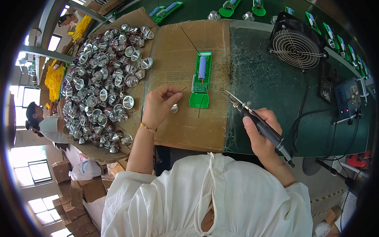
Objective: Soldering wires onto small circuit boards for the assembly of electronic lighting components.
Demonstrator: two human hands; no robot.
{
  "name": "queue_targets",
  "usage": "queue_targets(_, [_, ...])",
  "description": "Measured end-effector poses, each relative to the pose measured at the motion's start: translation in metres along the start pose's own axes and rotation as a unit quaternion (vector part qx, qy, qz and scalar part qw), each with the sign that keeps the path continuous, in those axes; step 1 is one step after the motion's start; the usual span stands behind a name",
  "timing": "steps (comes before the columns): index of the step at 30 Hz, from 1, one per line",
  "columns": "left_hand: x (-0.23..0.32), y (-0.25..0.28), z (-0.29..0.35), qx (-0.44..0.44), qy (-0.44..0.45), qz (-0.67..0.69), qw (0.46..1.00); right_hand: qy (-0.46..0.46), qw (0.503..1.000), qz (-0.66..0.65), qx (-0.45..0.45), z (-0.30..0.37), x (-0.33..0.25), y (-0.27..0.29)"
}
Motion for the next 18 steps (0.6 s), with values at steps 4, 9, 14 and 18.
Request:
queue_targets(4, [-0.002, -0.015, 0.006, -0.009, 0.008, 0.059, 0.998, -0.011, 0.999, -0.028, -0.025, -0.006, -0.005, -0.017])
queue_targets(9, [-0.007, -0.030, 0.004, 0.040, 0.059, 0.141, 0.987, -0.016, 0.999, -0.026, -0.024, -0.014, -0.006, -0.032])
queue_targets(14, [-0.003, -0.033, 0.003, 0.053, -0.009, 0.073, 0.996, -0.021, 0.999, -0.035, -0.019, -0.019, 0.000, -0.039])
queue_targets(18, [0.003, -0.033, 0.001, 0.048, -0.056, 0.033, 0.997, -0.083, 0.995, -0.063, -0.005, -0.020, 0.008, -0.039])
Point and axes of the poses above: each hand's wrist, its own z-axis away from the middle knuckle, its own y-axis out of the back of the hand, x = y × z, the point moved 6 cm from there along -z, towards the middle knuckle, and after that the axes turned 13 degrees about -y, right-handed, at the moved point
